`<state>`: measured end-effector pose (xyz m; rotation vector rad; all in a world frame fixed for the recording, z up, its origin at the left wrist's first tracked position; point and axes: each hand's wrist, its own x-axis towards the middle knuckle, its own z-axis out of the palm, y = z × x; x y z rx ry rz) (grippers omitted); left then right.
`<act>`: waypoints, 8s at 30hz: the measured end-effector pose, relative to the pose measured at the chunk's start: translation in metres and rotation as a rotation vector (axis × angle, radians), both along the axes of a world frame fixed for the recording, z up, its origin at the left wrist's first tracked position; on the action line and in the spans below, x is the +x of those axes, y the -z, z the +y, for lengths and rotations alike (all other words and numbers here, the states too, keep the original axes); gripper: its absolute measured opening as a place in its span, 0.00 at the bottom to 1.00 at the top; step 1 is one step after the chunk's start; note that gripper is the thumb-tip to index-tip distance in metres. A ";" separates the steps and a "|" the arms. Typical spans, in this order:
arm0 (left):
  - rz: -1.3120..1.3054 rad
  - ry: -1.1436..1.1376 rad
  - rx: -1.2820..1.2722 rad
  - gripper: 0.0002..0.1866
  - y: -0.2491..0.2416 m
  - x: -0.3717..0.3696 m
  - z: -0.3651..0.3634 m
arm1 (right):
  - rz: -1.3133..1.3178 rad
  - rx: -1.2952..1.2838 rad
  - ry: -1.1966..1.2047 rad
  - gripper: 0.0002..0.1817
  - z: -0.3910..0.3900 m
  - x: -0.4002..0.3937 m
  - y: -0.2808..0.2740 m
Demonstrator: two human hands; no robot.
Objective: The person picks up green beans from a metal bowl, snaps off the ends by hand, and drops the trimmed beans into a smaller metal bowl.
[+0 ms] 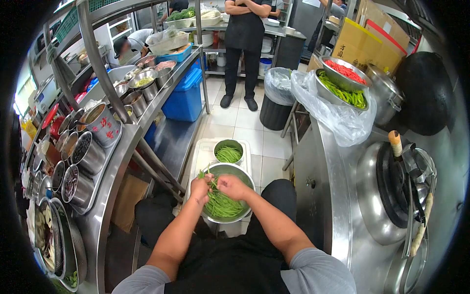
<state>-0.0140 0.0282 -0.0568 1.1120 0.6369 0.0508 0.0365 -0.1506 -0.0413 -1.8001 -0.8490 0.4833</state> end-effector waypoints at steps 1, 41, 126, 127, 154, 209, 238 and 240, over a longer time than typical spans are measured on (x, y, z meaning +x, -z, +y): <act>-0.010 -0.007 -0.088 0.03 0.000 0.000 0.003 | 0.004 0.000 -0.001 0.03 0.001 0.001 0.001; -0.082 0.760 1.167 0.16 -0.047 -0.019 0.007 | -0.442 -0.398 0.186 0.02 -0.021 0.001 0.032; -0.230 -0.012 -0.030 0.11 -0.023 0.011 0.004 | 0.917 0.406 0.304 0.10 -0.013 -0.011 0.018; -0.254 -0.030 -0.037 0.11 -0.025 0.011 0.008 | 0.920 0.406 0.305 0.10 -0.015 -0.008 0.021; -0.252 0.344 -0.053 0.07 -0.024 -0.006 -0.016 | 0.964 0.487 0.239 0.11 -0.006 -0.010 0.012; -0.198 0.557 1.005 0.11 -0.043 -0.006 0.022 | -0.356 -0.302 0.404 0.05 -0.060 0.029 -0.003; -0.175 0.127 -0.077 0.11 -0.039 0.004 0.016 | 0.597 0.213 0.233 0.11 -0.019 -0.003 0.006; -0.190 0.102 -0.115 0.11 -0.036 0.005 0.015 | 0.651 0.194 0.162 0.11 -0.015 -0.002 0.013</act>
